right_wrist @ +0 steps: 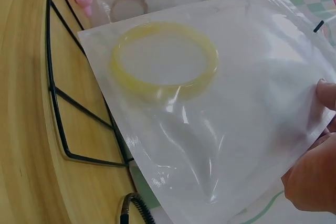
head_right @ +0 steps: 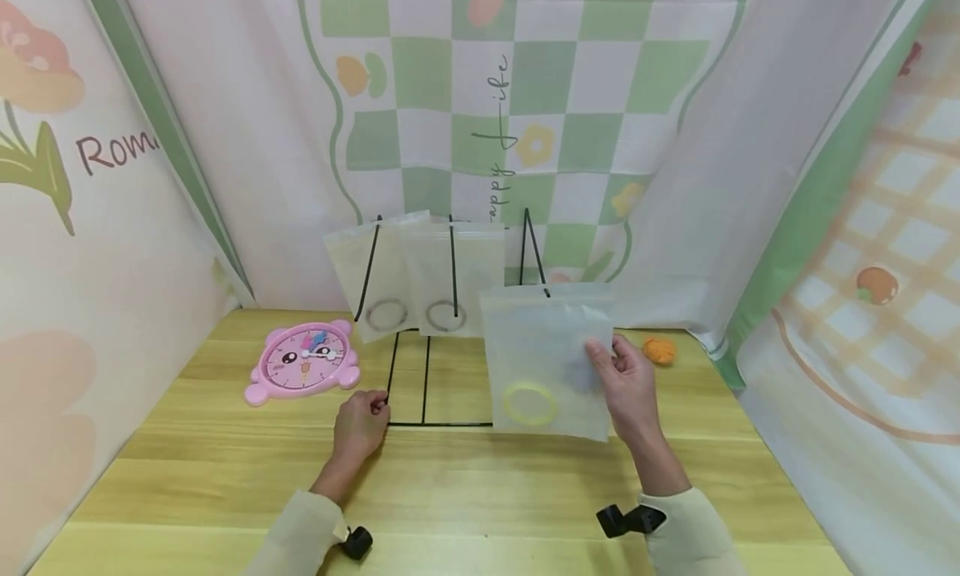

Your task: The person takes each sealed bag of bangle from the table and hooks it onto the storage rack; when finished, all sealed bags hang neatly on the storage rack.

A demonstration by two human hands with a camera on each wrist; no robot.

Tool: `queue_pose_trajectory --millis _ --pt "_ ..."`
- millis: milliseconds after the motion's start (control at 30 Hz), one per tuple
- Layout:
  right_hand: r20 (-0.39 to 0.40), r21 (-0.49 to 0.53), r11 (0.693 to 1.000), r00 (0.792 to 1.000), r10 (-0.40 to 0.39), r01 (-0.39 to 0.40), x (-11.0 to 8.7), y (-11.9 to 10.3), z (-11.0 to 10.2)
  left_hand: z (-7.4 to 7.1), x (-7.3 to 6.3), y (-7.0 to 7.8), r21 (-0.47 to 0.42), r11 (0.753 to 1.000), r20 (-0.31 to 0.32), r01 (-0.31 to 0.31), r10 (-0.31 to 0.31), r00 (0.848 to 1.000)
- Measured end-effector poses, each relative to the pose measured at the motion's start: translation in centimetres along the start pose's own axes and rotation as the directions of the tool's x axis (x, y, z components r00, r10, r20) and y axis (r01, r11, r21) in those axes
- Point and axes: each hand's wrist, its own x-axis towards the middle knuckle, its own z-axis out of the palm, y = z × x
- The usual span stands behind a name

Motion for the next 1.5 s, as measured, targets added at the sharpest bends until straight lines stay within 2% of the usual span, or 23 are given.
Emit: queue_pose_trajectory --millis 167,433,567,767,1000,1167,1367,1500 --pt "-0.069 -0.045 0.998 0.997 0.036 -0.039 0.9 0.3 0.4 0.0 0.0 -0.1 0.015 1.000 -0.009 -0.008 0.008 1.000" --pt "-0.147 -0.138 0.988 0.988 0.043 -0.063 2.4 1.0 1.0 -0.1 0.0 0.0 0.023 1.000 0.003 -0.005 0.005 1.000" --pt "-0.143 -0.135 0.988 0.988 0.054 -0.074 3.2 1.3 1.2 -0.2 -0.1 0.0 0.024 1.000 -0.009 -0.020 0.021 1.000" --pt "-0.155 -0.172 0.976 0.982 0.110 -0.136 4.1 1.5 1.2 -0.1 -0.2 -0.1 0.020 0.999 -0.007 -0.026 0.026 1.000" --pt "-0.119 -0.093 0.991 0.989 0.082 -0.093 5.0 2.0 1.6 0.0 -0.1 -0.2 0.022 0.999 -0.016 -0.041 0.041 0.999" --pt "-0.139 -0.056 0.994 0.986 0.089 -0.098 5.5 2.1 1.9 0.1 0.1 -0.3 0.024 0.999 -0.019 -0.042 0.042 0.999" --pt "-0.153 -0.087 0.991 0.984 0.090 -0.104 6.4 2.3 2.1 0.1 0.1 -0.4 0.016 0.999 -0.013 -0.029 0.030 0.999" --pt "-0.133 -0.116 0.987 0.986 0.096 -0.112 6.9 2.4 2.0 0.1 0.0 -0.4 0.014 1.000 -0.007 -0.023 0.023 1.000"
